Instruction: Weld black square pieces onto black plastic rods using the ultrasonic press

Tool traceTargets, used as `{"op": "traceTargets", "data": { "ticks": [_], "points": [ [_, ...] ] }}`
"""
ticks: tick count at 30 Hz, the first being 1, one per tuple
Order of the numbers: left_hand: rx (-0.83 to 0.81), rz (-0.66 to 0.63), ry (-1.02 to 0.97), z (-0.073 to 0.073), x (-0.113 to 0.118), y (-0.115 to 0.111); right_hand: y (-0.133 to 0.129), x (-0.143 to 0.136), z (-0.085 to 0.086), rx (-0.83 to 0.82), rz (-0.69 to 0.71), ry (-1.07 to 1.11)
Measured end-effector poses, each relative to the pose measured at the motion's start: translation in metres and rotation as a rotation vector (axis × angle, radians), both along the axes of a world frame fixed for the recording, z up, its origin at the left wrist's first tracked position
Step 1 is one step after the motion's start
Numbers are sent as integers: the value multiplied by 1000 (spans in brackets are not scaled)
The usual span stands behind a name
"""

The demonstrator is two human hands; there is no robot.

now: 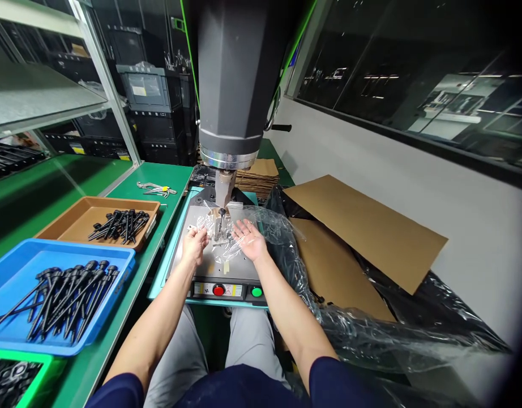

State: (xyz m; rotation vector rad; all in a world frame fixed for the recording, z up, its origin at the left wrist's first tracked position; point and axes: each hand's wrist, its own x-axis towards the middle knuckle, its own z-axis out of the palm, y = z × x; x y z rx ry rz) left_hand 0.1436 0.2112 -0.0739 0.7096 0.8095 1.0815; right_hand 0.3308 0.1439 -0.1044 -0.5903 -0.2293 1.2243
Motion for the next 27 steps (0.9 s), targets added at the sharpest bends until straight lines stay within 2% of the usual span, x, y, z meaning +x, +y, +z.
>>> {"op": "traceTargets", "data": {
  "ticks": [9, 16, 27],
  "points": [
    [19, 57, -4, -1, -5, 3, 4, 0, 4, 14, 24, -42],
    [10, 44, -5, -6, -9, 1, 3, -1, -4, -30, 32, -57],
    [-16, 30, -23, -8, -12, 3, 3, -2, -2, -70, 30, -59]
  ]
}}
